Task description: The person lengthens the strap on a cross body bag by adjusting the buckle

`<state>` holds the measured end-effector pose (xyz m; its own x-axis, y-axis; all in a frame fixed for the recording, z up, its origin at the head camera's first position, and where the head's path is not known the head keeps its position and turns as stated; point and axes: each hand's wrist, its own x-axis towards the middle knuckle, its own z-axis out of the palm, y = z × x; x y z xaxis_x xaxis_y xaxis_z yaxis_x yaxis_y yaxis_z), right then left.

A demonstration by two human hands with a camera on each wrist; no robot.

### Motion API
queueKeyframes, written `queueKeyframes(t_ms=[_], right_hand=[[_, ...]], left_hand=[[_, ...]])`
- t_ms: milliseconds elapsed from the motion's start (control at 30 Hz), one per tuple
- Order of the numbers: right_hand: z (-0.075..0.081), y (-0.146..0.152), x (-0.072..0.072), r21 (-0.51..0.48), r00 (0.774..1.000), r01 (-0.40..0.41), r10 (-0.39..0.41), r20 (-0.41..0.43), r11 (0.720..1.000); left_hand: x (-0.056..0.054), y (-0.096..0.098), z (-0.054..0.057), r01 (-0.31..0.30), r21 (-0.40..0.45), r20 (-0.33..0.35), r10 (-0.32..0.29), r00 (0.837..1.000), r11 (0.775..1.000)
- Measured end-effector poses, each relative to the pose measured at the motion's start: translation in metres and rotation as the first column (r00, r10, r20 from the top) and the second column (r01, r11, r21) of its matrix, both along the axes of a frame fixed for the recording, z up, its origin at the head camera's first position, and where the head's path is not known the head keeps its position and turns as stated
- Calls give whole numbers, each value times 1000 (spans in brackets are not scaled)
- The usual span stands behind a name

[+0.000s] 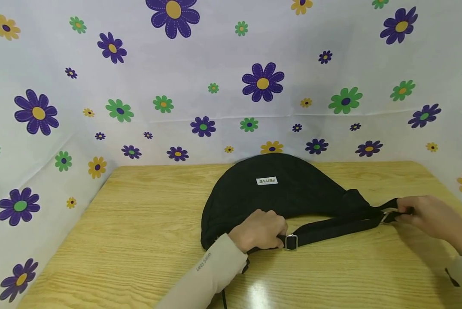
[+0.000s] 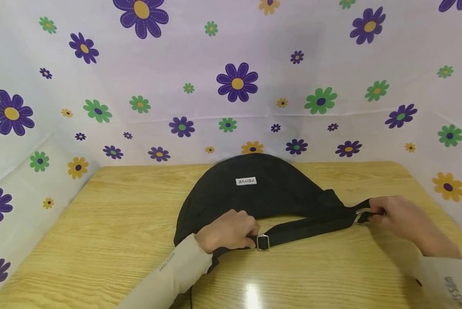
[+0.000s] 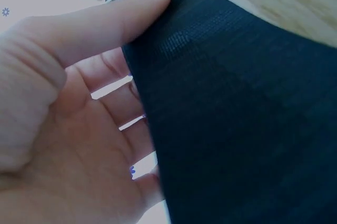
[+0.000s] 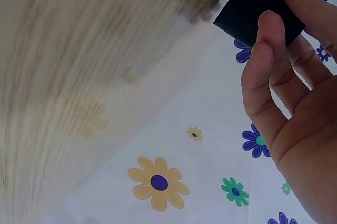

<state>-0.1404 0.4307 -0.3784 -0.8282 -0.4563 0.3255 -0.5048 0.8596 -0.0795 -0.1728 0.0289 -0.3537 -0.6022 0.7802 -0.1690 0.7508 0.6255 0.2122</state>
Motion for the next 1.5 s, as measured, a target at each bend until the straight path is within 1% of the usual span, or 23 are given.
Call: queueKeyframes(t_ms=[167,300,433,533,567,633,700,800,867,933,1033,1100,1200,1267,1333,1400,1433,1467,1500], right_hand=[[-1,4,-2,-7,1000,-13,13,-5,1000],[-2,5,-4,1,1000,2,-2,13,1000],[-4,4,-4,6,999,27,-27,28,1000],[-3,2,-3,12,998,45,-45,37,999],[-2,1,-3,15,997,56,-56,52,998],[1,0,-3,23,989,90,-92,114,996],[5,-1,-3,33,976,126,-130,176,991],[8,1,-3,49,953,171,-178,245,984],[6,2,-3,45,958,166,-172,229,985],[4,2,-2,31,972,143,-146,186,989],[-1,2,-2,8,991,91,-92,94,996],[-3,0,-2,-8,997,63,-62,49,998],[-5,-3,-2,-55,999,15,-13,39,998],[-7,-5,-1,-99,999,-18,23,46,995],[-7,-6,0,-151,994,-35,51,102,988],[-6,-6,3,-204,980,-10,50,195,979],[-6,-6,4,-213,969,9,44,243,977],[-4,-6,6,-214,954,37,30,299,976],[-2,-5,7,-211,932,66,16,363,975]], left_hand=[[0,-2,1,-27,-11,-1,27,1000,1000],[1,-3,2,-38,-15,2,38,999,999],[3,-5,4,-78,-59,50,81,995,995],[5,-11,7,-114,-119,104,126,987,986],[5,-14,7,-119,-142,111,135,985,983],[7,-21,7,-120,-179,119,142,983,977],[8,-31,7,-115,-196,132,143,981,974],[10,-50,9,-115,-206,138,146,980,972],[10,-63,12,-125,-203,152,158,976,971],[10,-75,15,-139,-206,165,175,971,969],[9,-92,19,-161,-207,179,199,963,965],[8,-101,21,-177,-197,185,214,959,964],[5,-114,22,-195,-172,193,227,954,966],[3,-122,22,-197,-150,220,227,949,969],[0,-129,21,-187,-118,257,212,943,975],[-3,-136,20,-177,-71,297,190,936,982],[-4,-140,19,-167,-46,312,173,934,985],[-5,-143,19,-160,-26,320,160,934,987],[-6,-146,18,-152,-6,327,145,934,988]])
